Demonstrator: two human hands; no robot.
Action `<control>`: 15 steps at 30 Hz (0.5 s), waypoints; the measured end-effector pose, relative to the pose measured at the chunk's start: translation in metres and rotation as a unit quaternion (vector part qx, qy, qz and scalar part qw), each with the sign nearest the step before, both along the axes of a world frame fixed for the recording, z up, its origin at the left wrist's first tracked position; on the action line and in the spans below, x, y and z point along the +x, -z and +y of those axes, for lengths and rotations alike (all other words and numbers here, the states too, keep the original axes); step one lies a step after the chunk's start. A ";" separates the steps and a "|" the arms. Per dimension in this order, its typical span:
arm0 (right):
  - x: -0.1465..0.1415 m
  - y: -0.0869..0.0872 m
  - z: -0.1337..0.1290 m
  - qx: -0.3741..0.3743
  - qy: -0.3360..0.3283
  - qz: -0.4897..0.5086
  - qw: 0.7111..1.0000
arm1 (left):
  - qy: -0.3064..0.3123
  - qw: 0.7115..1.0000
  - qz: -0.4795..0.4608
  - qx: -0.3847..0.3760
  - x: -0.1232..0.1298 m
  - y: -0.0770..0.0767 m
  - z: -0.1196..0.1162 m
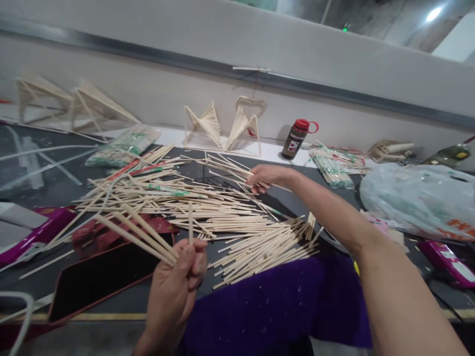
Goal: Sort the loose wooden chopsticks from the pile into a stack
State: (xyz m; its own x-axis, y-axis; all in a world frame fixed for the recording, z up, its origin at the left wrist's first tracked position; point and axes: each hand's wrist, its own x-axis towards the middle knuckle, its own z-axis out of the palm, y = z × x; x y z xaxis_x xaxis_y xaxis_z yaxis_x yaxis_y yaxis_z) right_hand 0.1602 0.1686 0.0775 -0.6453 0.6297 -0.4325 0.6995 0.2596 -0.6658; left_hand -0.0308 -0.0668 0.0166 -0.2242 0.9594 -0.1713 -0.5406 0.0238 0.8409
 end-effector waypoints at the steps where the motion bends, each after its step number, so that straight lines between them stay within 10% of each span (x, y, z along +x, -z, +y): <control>1: 0.007 0.002 -0.005 -0.032 -0.005 0.013 0.999 | -0.003 1.000 0.006 0.007 0.000 0.001 0.001; 15: 0.052 0.019 -0.014 0.026 0.098 0.026 0.994 | -0.031 0.998 0.044 0.037 0.004 0.003 0.004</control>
State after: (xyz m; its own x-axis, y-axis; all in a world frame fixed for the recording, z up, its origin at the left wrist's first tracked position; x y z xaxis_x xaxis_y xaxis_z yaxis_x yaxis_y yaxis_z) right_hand 0.2126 0.1550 0.0587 -0.5287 0.7663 -0.3650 0.7046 0.1563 -0.6922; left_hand -0.0264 -0.0624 0.0139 -0.2942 0.9526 -0.0776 -0.4637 -0.0712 0.8831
